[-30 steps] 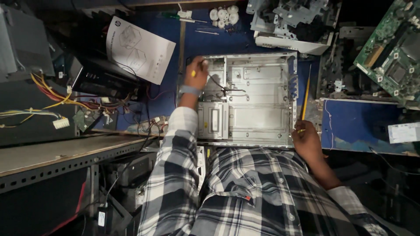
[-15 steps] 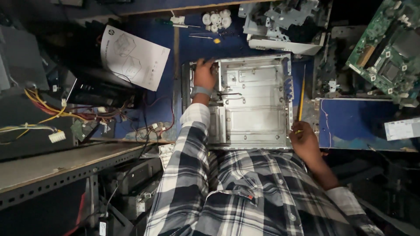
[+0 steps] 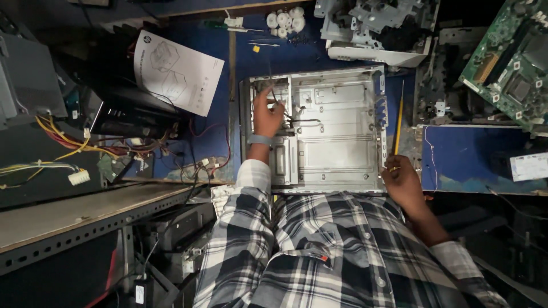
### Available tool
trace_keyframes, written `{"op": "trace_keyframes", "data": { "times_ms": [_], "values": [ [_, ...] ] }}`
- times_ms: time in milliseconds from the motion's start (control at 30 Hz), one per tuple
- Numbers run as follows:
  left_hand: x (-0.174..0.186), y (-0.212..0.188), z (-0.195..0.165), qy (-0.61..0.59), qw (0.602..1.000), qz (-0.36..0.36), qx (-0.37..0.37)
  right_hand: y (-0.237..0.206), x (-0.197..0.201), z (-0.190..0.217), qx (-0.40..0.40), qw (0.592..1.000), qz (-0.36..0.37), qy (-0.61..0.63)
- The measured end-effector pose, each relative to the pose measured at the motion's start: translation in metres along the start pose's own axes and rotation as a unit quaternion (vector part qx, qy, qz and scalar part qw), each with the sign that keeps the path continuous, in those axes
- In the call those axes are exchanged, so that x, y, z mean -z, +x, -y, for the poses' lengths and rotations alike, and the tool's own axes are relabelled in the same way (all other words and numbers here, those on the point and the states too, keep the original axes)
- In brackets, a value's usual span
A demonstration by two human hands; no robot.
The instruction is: The person uses a screwdriver to remove screws from a power supply unit, then places the power supply aside. The person then picks up a motherboard and positions it inside an open computer case.
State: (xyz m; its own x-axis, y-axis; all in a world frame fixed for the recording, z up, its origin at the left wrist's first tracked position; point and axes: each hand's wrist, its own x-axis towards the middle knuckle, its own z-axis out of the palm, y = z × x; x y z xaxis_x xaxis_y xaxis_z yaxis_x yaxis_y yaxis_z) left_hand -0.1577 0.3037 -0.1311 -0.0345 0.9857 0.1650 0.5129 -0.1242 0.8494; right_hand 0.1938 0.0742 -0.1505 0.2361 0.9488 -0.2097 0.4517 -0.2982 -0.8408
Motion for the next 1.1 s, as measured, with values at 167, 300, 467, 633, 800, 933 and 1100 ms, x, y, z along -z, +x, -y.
{"op": "trace_keyframes", "data": {
  "times_ms": [167,300,467,633,800,933,1100],
  "values": [
    [0.004,-0.024,0.002,0.035,0.996,-0.052,0.058,0.001,-0.003,-0.005,-0.006,1.0,0.004,-0.012],
    [0.018,-0.04,0.006,0.123,0.987,-0.082,0.066,0.0,-0.005,-0.01,-0.003,1.0,0.009,0.017],
    [0.036,-0.055,0.009,0.179,0.977,-0.074,0.089,0.0,-0.005,-0.009,0.006,1.0,0.011,0.029],
    [0.05,-0.062,0.002,0.147,0.976,-0.051,0.153,-0.001,-0.005,-0.005,-0.006,1.0,0.002,-0.006],
    [0.044,-0.079,-0.013,0.172,0.982,-0.013,0.072,-0.004,-0.004,-0.007,0.004,1.0,0.009,0.029],
    [0.035,-0.09,-0.025,0.2,0.98,0.013,0.013,-0.01,0.001,-0.004,0.035,0.999,0.009,0.02],
    [0.035,-0.093,-0.031,0.198,0.979,0.044,0.012,-0.019,0.009,0.004,-0.001,1.0,0.002,0.019]
  ]
}}
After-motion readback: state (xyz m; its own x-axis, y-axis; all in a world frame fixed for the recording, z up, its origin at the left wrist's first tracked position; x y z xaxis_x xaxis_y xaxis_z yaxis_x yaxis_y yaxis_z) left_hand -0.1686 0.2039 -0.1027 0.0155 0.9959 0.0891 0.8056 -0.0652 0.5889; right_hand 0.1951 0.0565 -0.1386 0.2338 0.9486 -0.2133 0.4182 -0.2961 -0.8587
